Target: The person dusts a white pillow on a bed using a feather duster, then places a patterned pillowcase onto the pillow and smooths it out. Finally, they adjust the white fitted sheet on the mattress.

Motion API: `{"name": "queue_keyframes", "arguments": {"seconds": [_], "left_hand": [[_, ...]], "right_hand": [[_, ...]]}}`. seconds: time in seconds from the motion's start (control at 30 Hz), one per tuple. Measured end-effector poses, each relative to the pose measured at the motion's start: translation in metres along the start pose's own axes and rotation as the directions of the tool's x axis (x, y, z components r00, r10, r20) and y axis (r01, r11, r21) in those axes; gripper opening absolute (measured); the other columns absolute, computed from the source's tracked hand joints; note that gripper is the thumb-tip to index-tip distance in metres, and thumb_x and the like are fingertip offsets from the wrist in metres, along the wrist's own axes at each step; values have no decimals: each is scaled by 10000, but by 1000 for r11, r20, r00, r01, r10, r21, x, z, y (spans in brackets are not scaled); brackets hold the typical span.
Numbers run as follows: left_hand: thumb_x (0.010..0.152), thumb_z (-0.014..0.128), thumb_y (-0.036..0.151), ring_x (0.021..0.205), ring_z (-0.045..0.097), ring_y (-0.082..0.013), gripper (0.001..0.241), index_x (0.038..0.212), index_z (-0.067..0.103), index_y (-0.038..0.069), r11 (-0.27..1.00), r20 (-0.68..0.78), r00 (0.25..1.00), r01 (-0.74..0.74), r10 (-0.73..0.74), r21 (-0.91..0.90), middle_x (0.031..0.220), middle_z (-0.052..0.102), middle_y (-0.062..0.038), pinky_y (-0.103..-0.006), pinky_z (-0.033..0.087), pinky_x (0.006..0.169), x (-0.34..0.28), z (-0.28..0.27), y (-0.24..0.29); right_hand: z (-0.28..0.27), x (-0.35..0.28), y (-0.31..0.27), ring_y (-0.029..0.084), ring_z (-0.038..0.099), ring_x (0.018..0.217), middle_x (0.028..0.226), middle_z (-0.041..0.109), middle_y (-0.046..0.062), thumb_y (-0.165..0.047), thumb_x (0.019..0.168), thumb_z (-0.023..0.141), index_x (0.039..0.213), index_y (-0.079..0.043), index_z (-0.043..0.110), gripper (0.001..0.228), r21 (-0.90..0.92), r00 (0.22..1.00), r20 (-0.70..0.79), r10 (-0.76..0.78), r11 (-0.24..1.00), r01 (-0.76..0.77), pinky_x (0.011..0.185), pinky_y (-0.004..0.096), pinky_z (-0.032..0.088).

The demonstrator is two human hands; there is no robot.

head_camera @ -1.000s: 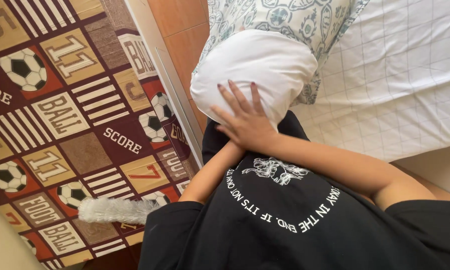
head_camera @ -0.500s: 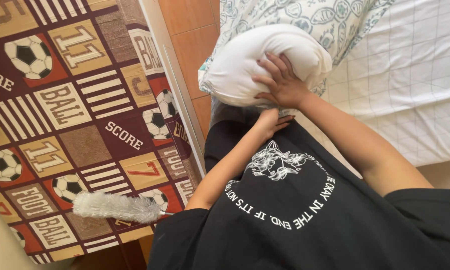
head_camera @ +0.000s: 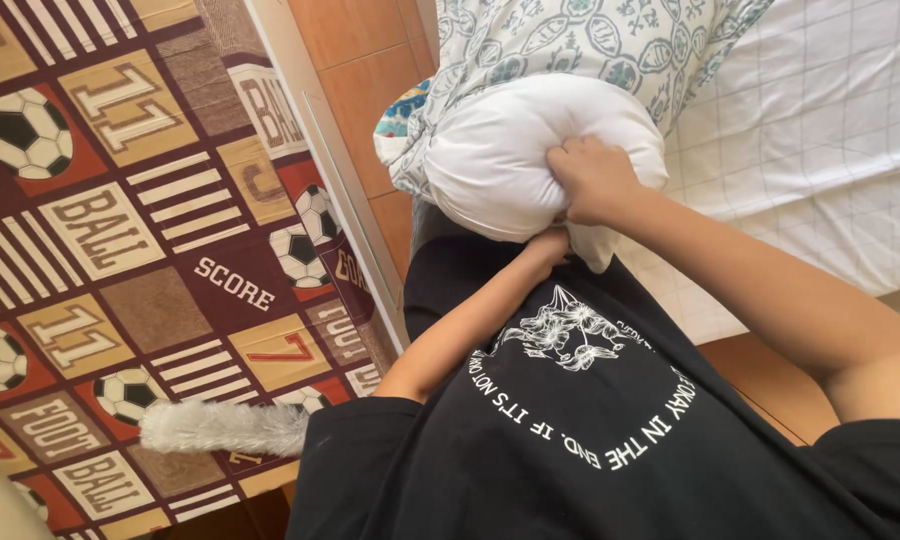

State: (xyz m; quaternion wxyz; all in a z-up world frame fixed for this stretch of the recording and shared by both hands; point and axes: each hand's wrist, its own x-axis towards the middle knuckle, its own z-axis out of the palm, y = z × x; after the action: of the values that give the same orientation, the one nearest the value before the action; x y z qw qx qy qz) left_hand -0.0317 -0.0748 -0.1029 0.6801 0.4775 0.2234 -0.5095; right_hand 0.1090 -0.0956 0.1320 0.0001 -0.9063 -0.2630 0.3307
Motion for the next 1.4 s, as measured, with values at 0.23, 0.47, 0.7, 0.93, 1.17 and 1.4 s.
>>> {"name": "queue_keyframes", "arguments": {"seconds": [0.23,0.47,0.7,0.93,1.17,1.4], "left_hand": [[961,621,184,884,732,-242,436,1366,521,57,928,-240,969,-140,57,-346,1163,720,-185,-370,591,677,-21,-8,31],[996,346,55,869,780,-338,359,1280,465,-131,874,-139,988,-122,63,-470,1133,707,-263,-377,627,695,-57,-16,63],[1015,339,87,779,767,-267,325,1216,530,-84,867,-166,986,-83,1,-492,1013,740,-217,-340,623,629,-49,-29,31],[1059,349,166,706,752,-191,357,1273,577,-7,904,-185,983,-87,9,-418,947,774,-153,-328,585,602,-38,-38,1],[1005,437,173,1090,653,-310,442,1439,437,89,947,-290,956,-129,40,-295,1309,617,-169,-443,569,860,-32,-38,-38],[888,595,221,1153,623,-440,422,1218,657,-34,858,-381,813,-256,440,445,1247,645,-325,-474,494,990,-43,-29,-11]], "right_hand": [[38,67,42,404,674,876,879,687,154,-293,496,910,835,-74,648,481,99,953,-302,8,995,22,724,527,523],[49,90,56,315,596,1044,1050,653,94,-145,821,708,991,-103,639,189,-109,800,-589,-113,992,60,882,461,430],[157,86,49,311,547,1049,1072,577,107,-160,919,614,1000,-126,565,100,-143,763,-634,-126,989,44,921,472,398],[194,57,31,296,568,967,1042,600,95,-182,851,611,953,-127,559,127,-165,676,-706,-211,977,133,836,453,434],[89,8,-10,309,606,849,921,611,109,-161,726,678,900,-86,562,222,2,802,-530,-273,946,324,743,431,496],[23,7,5,377,718,777,797,729,167,-236,695,803,739,-44,750,203,-8,971,141,-193,981,196,690,482,571]]}}
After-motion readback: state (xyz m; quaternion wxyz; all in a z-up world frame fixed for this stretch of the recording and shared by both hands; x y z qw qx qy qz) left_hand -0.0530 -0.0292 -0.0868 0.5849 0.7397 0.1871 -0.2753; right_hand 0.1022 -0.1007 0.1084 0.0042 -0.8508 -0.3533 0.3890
